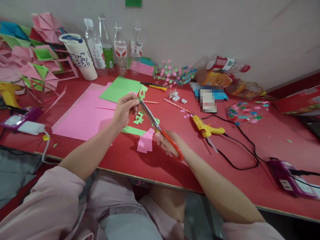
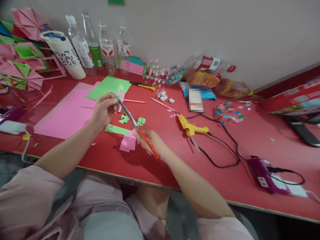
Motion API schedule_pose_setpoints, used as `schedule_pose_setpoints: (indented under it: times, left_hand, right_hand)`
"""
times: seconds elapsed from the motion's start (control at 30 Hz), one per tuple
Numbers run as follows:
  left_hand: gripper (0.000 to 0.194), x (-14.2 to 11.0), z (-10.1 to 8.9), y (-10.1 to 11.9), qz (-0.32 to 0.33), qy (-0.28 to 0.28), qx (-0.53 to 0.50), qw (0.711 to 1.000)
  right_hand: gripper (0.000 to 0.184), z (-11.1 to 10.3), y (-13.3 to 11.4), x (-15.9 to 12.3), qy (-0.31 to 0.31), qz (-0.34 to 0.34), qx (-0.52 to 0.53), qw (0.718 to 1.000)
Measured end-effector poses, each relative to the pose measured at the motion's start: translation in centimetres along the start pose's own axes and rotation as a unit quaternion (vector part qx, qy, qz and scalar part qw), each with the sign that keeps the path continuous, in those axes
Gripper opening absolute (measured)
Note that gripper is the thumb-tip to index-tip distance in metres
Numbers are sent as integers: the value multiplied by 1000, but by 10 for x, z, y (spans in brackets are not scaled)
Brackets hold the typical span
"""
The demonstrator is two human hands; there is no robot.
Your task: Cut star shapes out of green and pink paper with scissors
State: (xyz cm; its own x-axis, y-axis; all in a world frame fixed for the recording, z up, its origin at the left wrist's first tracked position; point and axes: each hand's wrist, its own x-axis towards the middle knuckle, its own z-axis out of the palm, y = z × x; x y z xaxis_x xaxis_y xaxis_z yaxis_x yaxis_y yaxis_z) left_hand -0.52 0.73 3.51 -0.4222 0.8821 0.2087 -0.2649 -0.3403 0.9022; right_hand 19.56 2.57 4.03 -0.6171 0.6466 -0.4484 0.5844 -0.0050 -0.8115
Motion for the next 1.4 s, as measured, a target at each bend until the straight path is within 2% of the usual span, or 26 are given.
schedule_pose_setpoints:
  times: [0.33, 0.97, 1.4]
  left_hand:
    - [14, 0, -1, 0, -6, -7, 33, 999]
    - [15, 0, -1, -1, -1, -3, 11, 1000]
    - [9, 0, -1, -3, 16, 8, 36, 999]
  right_hand:
    - [52, -3, 5, 1, -14, -29, 4, 999]
    - [51, 1, 2, 3, 4, 9, 17, 1000]
    - [50, 1, 8, 5, 11, -19, 42, 999]
